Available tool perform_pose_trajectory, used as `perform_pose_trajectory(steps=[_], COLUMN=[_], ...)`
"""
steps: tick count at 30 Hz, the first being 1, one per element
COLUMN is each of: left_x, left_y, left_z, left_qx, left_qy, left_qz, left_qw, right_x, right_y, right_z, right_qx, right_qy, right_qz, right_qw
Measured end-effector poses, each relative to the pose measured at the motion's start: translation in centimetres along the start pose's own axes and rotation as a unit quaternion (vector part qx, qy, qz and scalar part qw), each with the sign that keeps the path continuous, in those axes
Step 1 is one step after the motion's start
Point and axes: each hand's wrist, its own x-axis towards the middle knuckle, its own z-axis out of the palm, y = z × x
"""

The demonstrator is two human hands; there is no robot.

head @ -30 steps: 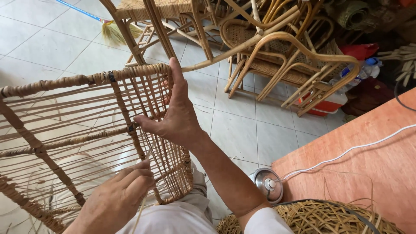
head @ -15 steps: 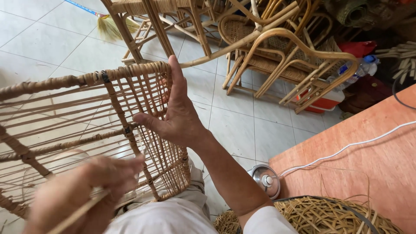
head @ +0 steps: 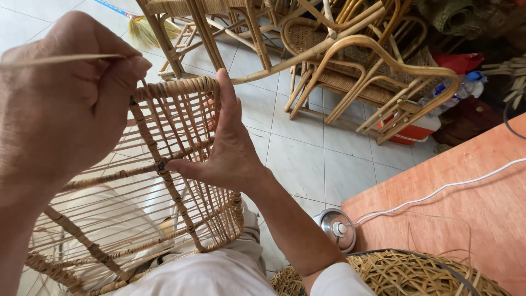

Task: Weaving thin rattan strips through a wooden frame to construct a basket.

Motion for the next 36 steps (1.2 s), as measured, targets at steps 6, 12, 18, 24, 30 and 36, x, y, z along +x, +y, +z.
perform_pose_trajectory(steps=[6, 12, 18, 24, 30, 36], left_x=[1.0, 0.9, 1.6, 2.6, 3.8, 3.9], left_y=[-0.4, 0.6, 0.9, 0.9, 1.4, 1.2], left_z=[0.4, -0.3, -1.0, -1.0, -1.1, -0.4], left_qx=[-0.087, -0.126, -0.037, -0.063, -0.095, -0.127], left_qy=[-0.019, -0.024, -0.058, -0.084, -0.143, -0.157], left_qz=[0.005, -0.01, -0.024, -0.092, -0.238, -0.257], left_qw=[0.996, 0.992, 0.997, 0.99, 0.956, 0.945], right_x=[-0.3, -0.2, -0.1, -0.5, 0.6, 3.8], right_y=[0.5, -0.3, -1.4, -0.1, -0.3, -2.5], right_z=[-0.2, 0.0, -0.5, -1.2, -3.5, -5.8], right_qx=[0.007, -0.022, -0.03, -0.007, 0.134, -0.049], right_qy=[0.003, 0.005, 0.003, -0.018, -0.067, -0.052], right_qz=[0.008, 0.006, 0.002, -0.067, 0.021, -0.111], right_qw=[1.0, 1.0, 1.0, 0.998, 0.989, 0.991])
